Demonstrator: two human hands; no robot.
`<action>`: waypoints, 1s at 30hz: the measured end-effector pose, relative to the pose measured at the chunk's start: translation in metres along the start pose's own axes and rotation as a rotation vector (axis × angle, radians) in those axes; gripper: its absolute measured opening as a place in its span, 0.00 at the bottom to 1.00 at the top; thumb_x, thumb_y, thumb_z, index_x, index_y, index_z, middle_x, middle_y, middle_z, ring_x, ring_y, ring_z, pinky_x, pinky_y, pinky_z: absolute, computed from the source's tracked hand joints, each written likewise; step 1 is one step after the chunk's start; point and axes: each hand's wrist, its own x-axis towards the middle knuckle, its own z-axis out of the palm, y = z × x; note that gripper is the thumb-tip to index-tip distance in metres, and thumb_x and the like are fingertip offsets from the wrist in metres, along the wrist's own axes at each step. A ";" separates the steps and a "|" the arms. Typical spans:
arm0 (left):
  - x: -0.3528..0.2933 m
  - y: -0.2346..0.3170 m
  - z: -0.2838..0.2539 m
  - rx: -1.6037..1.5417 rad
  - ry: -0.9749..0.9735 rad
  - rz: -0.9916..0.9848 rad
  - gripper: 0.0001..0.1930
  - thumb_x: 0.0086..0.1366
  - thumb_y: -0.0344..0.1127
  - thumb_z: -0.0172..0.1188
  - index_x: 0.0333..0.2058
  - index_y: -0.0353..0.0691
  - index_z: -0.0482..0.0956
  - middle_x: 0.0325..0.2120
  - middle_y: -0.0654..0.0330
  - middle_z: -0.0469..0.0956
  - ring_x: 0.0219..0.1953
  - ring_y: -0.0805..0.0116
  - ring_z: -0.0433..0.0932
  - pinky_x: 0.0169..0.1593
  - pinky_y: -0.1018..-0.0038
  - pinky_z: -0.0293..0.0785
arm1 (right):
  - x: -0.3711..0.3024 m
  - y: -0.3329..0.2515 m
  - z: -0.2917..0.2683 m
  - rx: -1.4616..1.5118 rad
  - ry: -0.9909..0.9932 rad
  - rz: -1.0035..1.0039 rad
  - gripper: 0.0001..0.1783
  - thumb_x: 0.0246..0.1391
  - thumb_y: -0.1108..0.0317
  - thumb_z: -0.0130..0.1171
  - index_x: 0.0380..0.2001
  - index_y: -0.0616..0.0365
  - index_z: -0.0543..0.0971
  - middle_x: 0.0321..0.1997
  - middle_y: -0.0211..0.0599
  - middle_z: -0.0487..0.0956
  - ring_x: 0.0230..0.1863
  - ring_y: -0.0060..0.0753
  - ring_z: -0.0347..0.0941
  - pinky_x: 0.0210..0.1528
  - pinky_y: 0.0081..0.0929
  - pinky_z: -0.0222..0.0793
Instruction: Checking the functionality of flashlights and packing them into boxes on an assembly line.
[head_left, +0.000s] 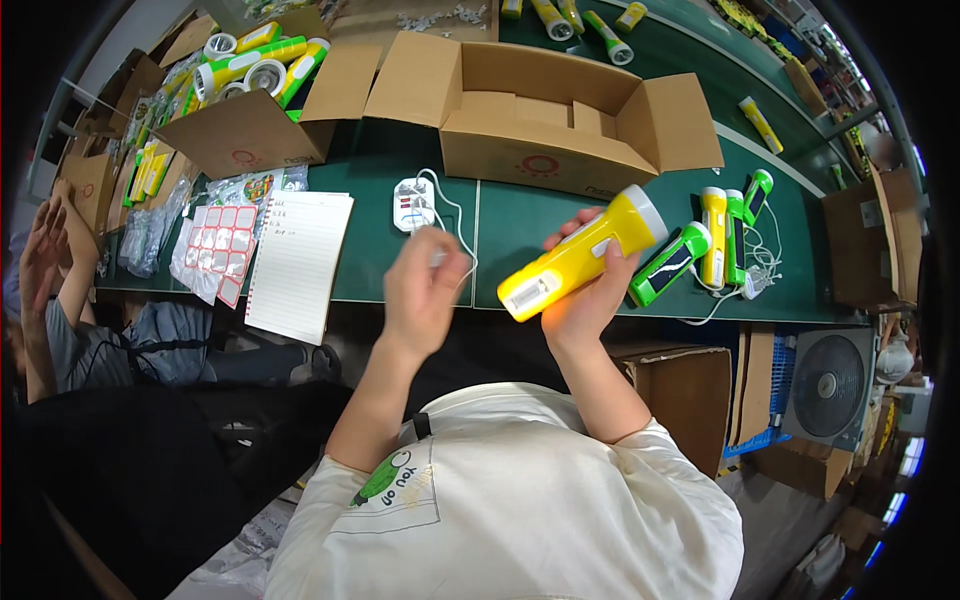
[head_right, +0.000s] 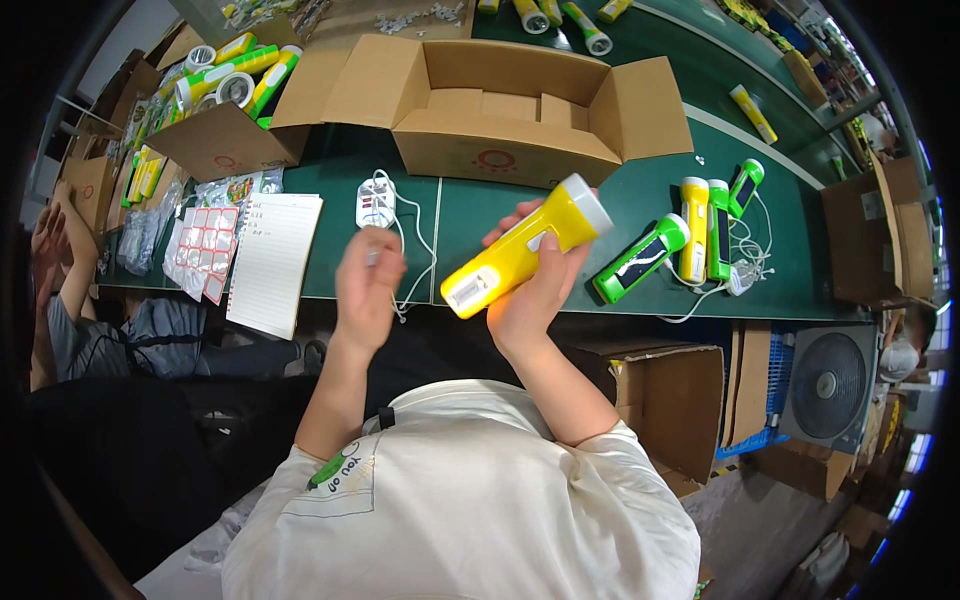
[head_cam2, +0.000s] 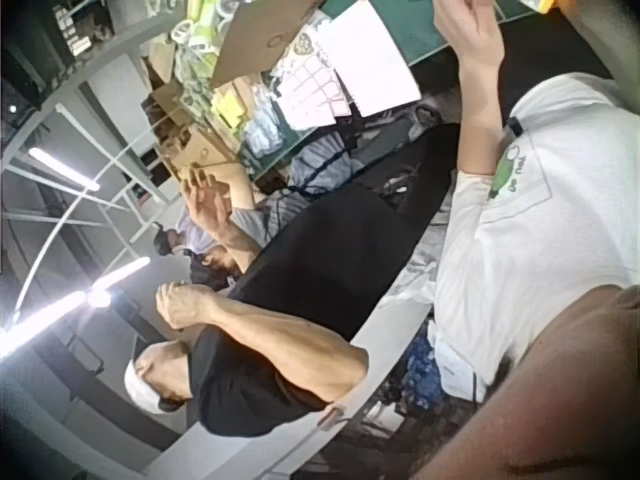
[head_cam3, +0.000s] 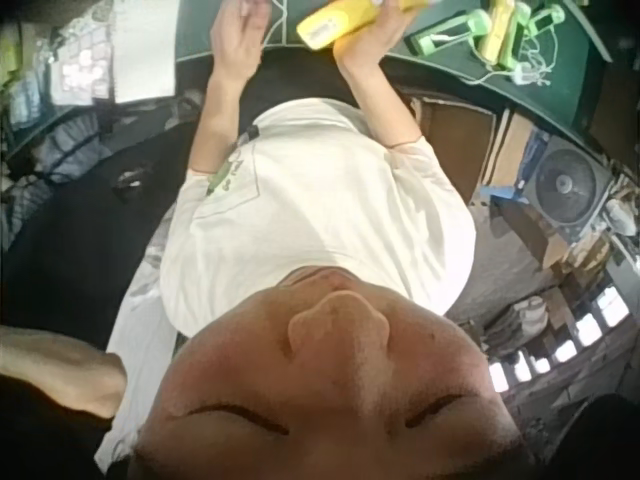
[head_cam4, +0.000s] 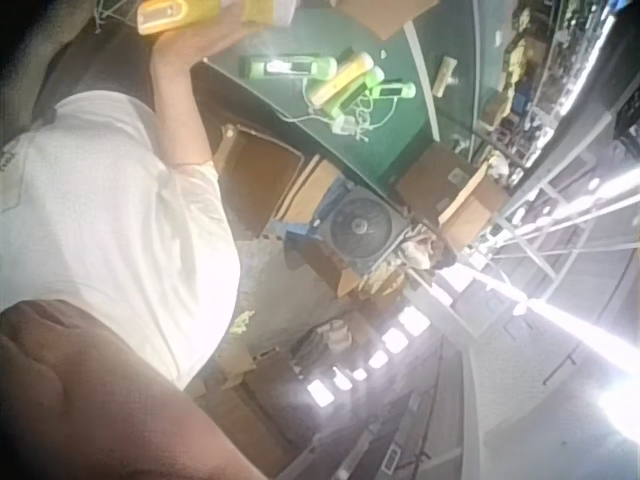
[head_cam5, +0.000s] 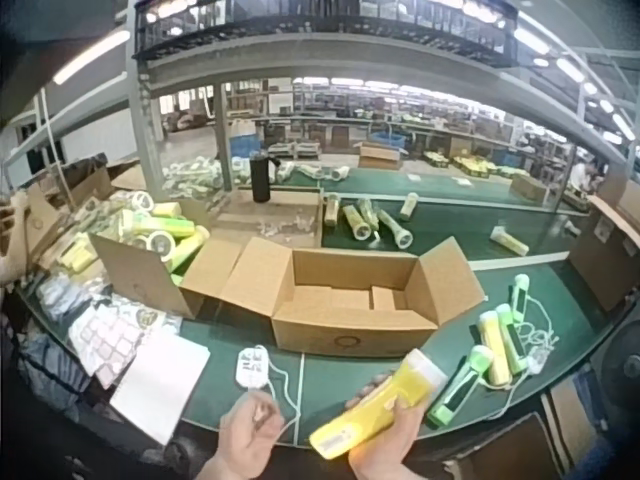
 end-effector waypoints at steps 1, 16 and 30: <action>0.001 0.008 0.008 0.052 -0.045 0.052 0.16 0.61 0.42 0.57 0.35 0.33 0.67 0.28 0.54 0.68 0.28 0.61 0.73 0.30 0.72 0.71 | -0.001 0.006 -0.006 0.004 -0.063 -0.076 0.21 0.53 0.60 0.46 0.48 0.56 0.60 0.45 0.39 0.66 0.42 0.33 0.66 0.42 0.35 0.68; 0.008 -0.018 0.044 -0.373 -0.152 -0.084 0.19 0.53 0.30 0.61 0.41 0.36 0.64 0.32 0.60 0.63 0.33 0.72 0.68 0.38 0.77 0.69 | -0.001 0.033 -0.015 -0.129 -0.378 -0.589 0.44 0.48 0.64 0.57 0.61 0.64 0.45 0.40 0.45 0.68 0.41 0.37 0.66 0.45 0.37 0.65; 0.005 -0.012 0.020 -0.475 0.162 -0.062 0.08 0.62 0.19 0.44 0.30 0.40 0.59 0.36 0.56 0.68 0.30 0.74 0.71 0.31 0.77 0.73 | 0.004 0.002 -0.003 0.183 -0.020 -0.111 0.29 0.50 0.68 0.50 0.55 0.60 0.57 0.45 0.38 0.65 0.46 0.33 0.61 0.53 0.34 0.58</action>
